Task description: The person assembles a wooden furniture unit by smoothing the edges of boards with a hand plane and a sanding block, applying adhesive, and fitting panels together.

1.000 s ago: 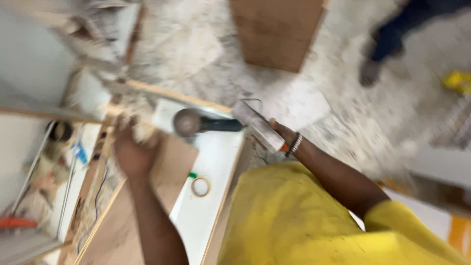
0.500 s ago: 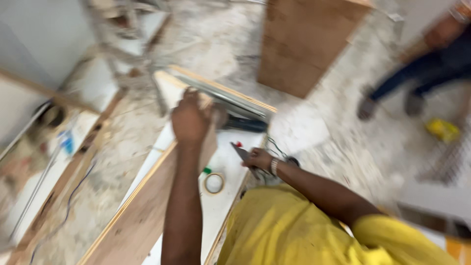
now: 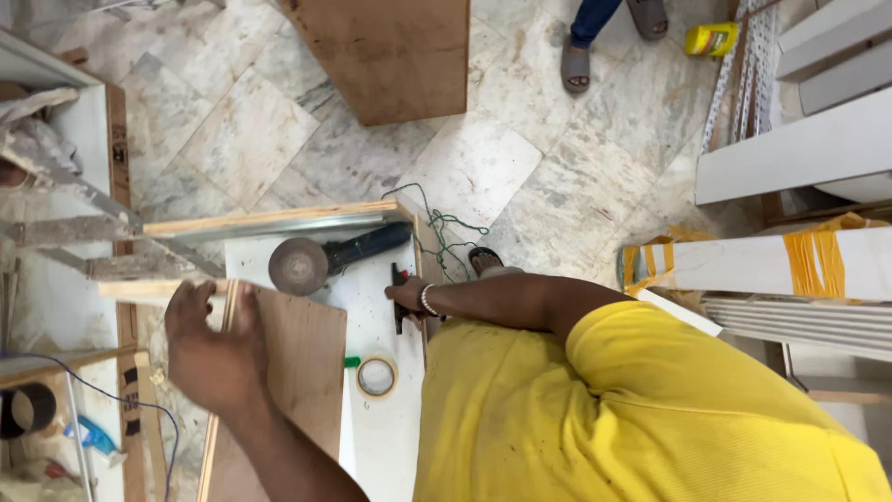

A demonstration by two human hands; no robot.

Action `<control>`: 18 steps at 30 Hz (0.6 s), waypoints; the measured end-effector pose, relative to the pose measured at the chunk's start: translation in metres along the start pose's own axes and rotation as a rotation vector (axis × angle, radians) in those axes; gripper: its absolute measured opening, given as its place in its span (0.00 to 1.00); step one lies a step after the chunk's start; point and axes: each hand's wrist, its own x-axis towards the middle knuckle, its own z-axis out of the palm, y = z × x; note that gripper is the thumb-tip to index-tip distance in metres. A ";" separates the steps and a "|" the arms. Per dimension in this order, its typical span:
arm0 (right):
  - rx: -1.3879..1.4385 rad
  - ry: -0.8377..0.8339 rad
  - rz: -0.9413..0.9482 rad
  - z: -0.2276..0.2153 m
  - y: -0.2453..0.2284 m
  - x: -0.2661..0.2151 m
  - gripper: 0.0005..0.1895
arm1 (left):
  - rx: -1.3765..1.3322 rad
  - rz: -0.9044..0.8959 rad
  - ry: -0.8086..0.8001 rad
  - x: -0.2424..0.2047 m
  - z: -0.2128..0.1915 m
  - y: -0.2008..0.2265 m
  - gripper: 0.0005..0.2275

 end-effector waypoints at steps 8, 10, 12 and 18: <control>-0.635 0.028 -0.212 -0.004 -0.029 0.041 0.42 | 0.001 0.061 -0.034 -0.002 0.007 -0.007 0.15; -0.735 0.059 -0.249 -0.007 -0.031 0.044 0.46 | 0.012 -0.020 -0.067 -0.003 0.003 -0.004 0.15; -0.799 0.105 -0.309 -0.008 -0.033 0.042 0.47 | 0.038 0.003 -0.056 0.001 0.004 0.000 0.16; -0.906 0.143 -0.365 -0.002 -0.036 0.017 0.40 | 0.043 -0.007 -0.074 0.007 0.003 0.007 0.17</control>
